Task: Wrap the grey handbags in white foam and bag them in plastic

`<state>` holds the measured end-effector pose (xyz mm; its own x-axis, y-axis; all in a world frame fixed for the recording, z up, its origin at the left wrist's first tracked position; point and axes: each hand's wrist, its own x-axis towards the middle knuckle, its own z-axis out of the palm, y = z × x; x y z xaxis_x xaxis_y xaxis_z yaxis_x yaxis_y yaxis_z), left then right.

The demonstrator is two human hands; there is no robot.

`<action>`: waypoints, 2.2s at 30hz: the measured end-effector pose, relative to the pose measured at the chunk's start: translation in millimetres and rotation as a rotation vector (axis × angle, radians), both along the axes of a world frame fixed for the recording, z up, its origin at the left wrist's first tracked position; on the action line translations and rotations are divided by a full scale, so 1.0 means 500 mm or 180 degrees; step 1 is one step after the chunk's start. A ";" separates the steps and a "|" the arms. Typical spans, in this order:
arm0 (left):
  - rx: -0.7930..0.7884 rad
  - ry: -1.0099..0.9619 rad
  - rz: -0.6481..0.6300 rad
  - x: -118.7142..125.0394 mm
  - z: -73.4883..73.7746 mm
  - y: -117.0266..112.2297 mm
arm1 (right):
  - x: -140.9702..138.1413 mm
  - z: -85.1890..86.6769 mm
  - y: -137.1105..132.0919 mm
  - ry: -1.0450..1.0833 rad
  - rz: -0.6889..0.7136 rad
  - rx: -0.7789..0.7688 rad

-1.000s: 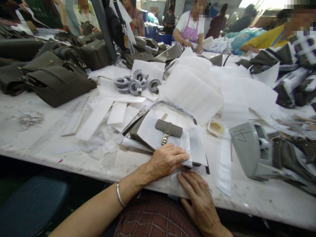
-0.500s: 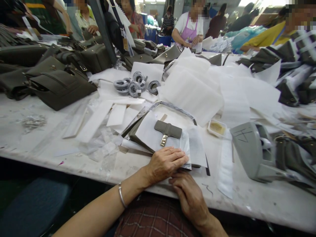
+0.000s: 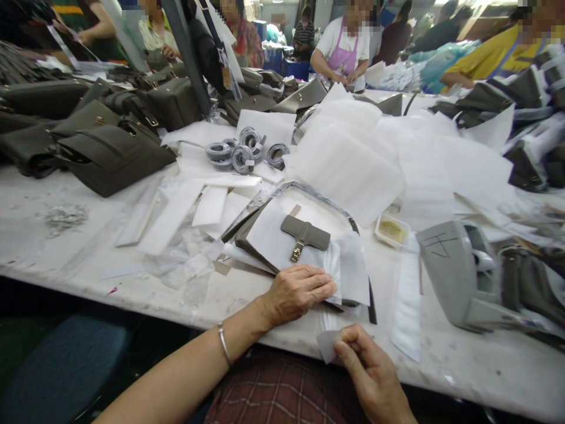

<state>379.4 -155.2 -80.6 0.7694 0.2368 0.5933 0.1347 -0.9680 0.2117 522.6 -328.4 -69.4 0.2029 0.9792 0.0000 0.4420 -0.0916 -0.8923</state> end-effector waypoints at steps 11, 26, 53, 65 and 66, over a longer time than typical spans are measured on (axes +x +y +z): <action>-0.0389 0.0034 0.0102 -0.006 0.021 -0.022 | -0.011 0.076 0.026 -0.0078 -0.0277 0.0478; -0.1188 0.0351 -0.0100 -0.014 0.071 -0.027 | 0.014 0.173 0.117 -0.1433 0.0349 0.1177; -0.0686 0.0118 0.1123 0.046 0.051 -0.041 | 0.081 0.052 0.229 -0.1094 -0.0209 0.0189; -0.0404 0.0211 0.0871 0.037 0.048 -0.037 | 0.089 0.028 0.240 -0.1140 -0.0153 0.0153; -0.0362 0.0201 0.0744 0.032 0.047 -0.036 | 0.089 0.030 0.240 -0.1165 -0.0154 0.0137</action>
